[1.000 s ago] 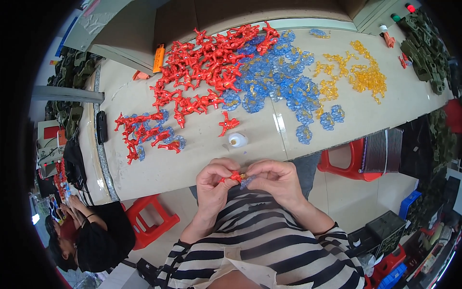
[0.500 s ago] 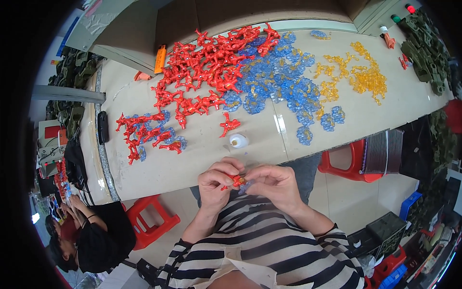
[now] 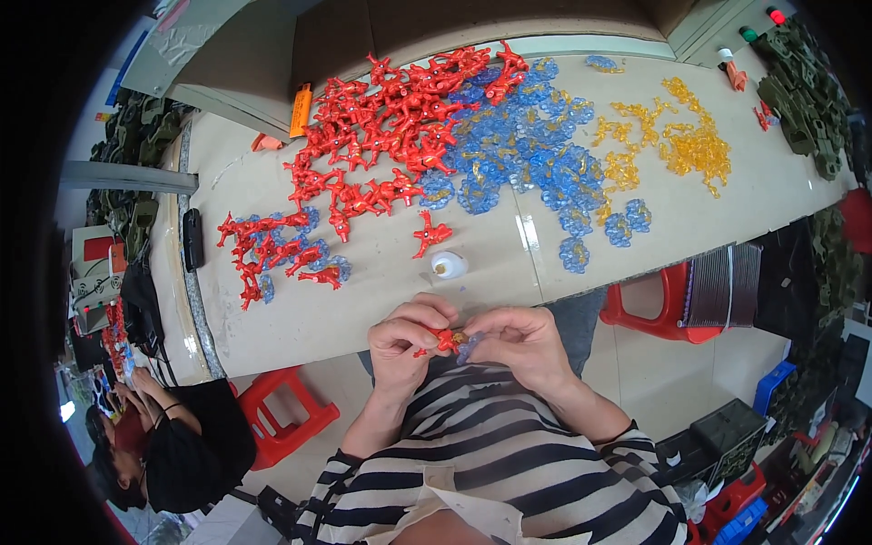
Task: The person assembles small red, blue, and yellow plastic toy components by hand, applying glue from a bottle to join the parts together.
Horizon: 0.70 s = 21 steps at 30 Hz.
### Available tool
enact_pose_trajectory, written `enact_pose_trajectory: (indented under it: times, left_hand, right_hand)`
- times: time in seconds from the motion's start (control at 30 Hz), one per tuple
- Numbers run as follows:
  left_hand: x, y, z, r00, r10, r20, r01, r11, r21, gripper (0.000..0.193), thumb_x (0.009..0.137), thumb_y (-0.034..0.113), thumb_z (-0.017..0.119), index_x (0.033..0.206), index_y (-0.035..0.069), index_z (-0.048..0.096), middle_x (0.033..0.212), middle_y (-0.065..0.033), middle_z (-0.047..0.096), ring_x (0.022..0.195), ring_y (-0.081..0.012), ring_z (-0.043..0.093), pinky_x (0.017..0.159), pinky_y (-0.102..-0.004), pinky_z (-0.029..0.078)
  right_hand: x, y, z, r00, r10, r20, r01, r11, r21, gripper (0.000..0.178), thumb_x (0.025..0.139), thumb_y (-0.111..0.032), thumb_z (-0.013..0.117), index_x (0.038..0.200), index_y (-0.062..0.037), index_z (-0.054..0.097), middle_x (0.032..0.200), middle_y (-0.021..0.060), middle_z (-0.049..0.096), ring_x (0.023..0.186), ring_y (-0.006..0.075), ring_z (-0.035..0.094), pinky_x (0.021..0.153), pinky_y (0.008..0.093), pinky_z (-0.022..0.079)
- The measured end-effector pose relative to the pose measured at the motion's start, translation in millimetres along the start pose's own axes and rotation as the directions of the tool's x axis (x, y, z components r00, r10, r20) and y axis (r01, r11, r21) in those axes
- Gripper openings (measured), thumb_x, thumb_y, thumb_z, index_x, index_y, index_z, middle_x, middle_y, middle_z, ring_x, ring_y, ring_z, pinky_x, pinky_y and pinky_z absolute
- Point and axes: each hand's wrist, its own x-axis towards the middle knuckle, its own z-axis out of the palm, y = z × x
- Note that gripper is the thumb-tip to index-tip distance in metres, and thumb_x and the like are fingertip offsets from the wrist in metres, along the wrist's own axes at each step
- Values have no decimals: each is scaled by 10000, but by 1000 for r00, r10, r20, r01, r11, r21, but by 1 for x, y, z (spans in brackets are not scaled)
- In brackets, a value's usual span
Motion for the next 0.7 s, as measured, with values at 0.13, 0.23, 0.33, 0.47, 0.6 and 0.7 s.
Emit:
enact_pose_trajectory:
  times: [0.13, 0.23, 0.33, 0.47, 0.6, 0.7]
  left_hand:
    - [0, 1, -2, 1000, 21, -1, -21, 1000, 13, 211, 639, -127, 653, 780, 29, 647, 886, -86, 623, 924, -262, 569, 764, -354, 490]
    - [-1, 6, -4, 999, -36, 0, 36, 999, 39, 210, 640, -133, 648, 778, 26, 648, 885, -83, 627, 898, -254, 577, 752, -339, 484]
    - [0, 10, -5, 995, -98, 2, 98, 993, 66, 207, 636, -128, 650, 778, 23, 648, 881, -85, 632, 874, -251, 583, 744, -330, 478]
    - [4, 7, -5, 997, 25, 70, -35, 989, 146, 200, 631, -98, 672, 785, 27, 652, 886, -95, 639, 883, -257, 583, 738, -333, 477]
    - [5, 1, -11, 997, 24, 78, -32, 994, 106, 187, 632, -64, 693, 785, 37, 655, 924, -110, 642, 926, -288, 581, 752, -356, 485]
    - [2, -1, -10, 999, -30, 29, 32, 994, -101, 183, 631, -45, 705, 783, 45, 656, 948, -122, 641, 966, -324, 578, 775, -384, 493]
  right_hand:
    - [-1, -3, -1, 1000, -7, -3, 7, 996, -84, 217, 708, 136, 621, 908, 51, 627, 932, 122, 623, 802, 149, 616, 724, 247, 512]
    - [0, -10, 1, 999, -29, 23, 33, 984, -174, 220, 701, 141, 626, 903, 53, 630, 935, 129, 618, 805, 152, 615, 719, 247, 513]
    - [0, -10, 3, 997, -58, 53, 69, 971, -228, 224, 695, 143, 631, 901, 55, 630, 934, 135, 616, 808, 158, 613, 715, 249, 513]
    - [-3, -8, 12, 989, -144, 45, 150, 969, -196, 221, 692, 135, 644, 897, 53, 631, 932, 139, 614, 807, 170, 613, 706, 259, 516]
    - [-2, -8, 17, 961, -276, 21, 267, 905, -331, 218, 664, 98, 683, 870, 40, 640, 892, 143, 625, 782, 192, 620, 690, 271, 512]
    - [2, -13, 19, 894, -386, 227, 434, 621, -653, 243, 617, 43, 729, 845, 18, 648, 838, 140, 631, 746, 224, 625, 660, 282, 507]
